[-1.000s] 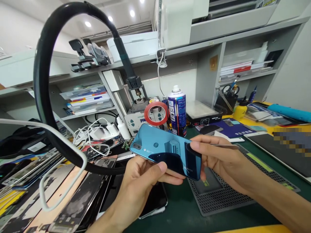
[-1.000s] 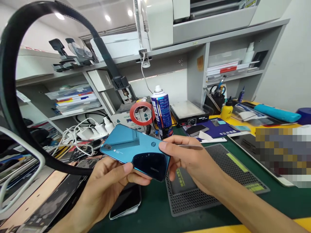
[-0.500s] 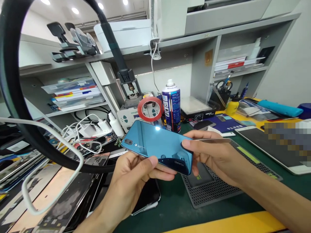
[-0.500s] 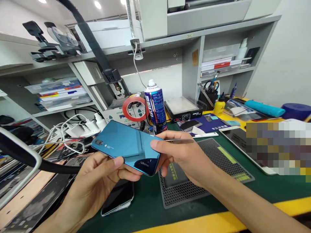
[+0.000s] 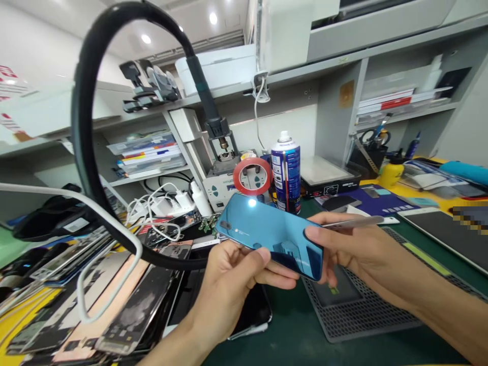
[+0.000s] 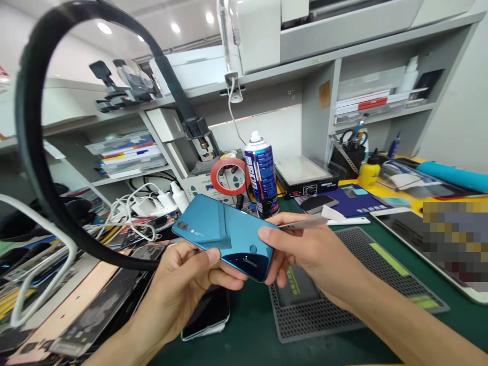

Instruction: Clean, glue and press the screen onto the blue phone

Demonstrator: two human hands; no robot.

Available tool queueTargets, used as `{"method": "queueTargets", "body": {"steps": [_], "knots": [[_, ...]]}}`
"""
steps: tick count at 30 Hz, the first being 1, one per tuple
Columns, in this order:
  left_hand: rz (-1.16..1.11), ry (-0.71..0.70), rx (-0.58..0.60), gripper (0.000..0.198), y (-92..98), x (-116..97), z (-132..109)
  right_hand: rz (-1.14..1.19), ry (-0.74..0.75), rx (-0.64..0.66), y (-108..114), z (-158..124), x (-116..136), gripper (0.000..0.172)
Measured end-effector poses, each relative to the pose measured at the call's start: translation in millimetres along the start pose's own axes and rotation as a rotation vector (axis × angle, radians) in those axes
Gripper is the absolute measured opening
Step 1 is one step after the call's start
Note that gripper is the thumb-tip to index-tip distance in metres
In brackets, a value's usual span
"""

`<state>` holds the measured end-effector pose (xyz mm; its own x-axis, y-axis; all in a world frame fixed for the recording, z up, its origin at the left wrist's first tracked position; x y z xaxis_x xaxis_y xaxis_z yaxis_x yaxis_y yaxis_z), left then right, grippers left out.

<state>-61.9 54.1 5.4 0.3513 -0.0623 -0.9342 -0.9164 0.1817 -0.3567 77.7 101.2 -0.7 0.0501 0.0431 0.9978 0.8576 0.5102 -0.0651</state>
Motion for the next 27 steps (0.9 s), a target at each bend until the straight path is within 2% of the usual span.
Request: {"method": "queueTargets", "body": {"steps": [8,14,23,27], "knots": [[0.086,-0.031,0.026,0.025,-2.6,-4,-2,-0.056,0.026,-0.050,4,-1,2,0.034],[0.106,-0.051,-0.007,0.027,1.3,-6,-1,0.014,0.055,-0.153,9,-1,4,0.027],[0.123,-0.071,-0.024,0.022,3.3,-8,0,-0.013,0.046,-0.102,9,0,-1,0.027],[0.042,-0.060,-0.048,0.015,7.5,-8,2,-0.029,-0.025,-0.004,-1,1,-4,0.028]]}}
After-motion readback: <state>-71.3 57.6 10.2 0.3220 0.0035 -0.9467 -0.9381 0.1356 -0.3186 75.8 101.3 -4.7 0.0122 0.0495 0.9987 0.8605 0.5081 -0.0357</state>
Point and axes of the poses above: each hand's wrist, its own z-axis towards the middle knuckle, its own y-axis out of the back of the hand, x = y × z, the point moved 10 cm from there along z, towards the middle knuckle, and after that the axes turned 5 degrees about -z, right-handed, at the moved point
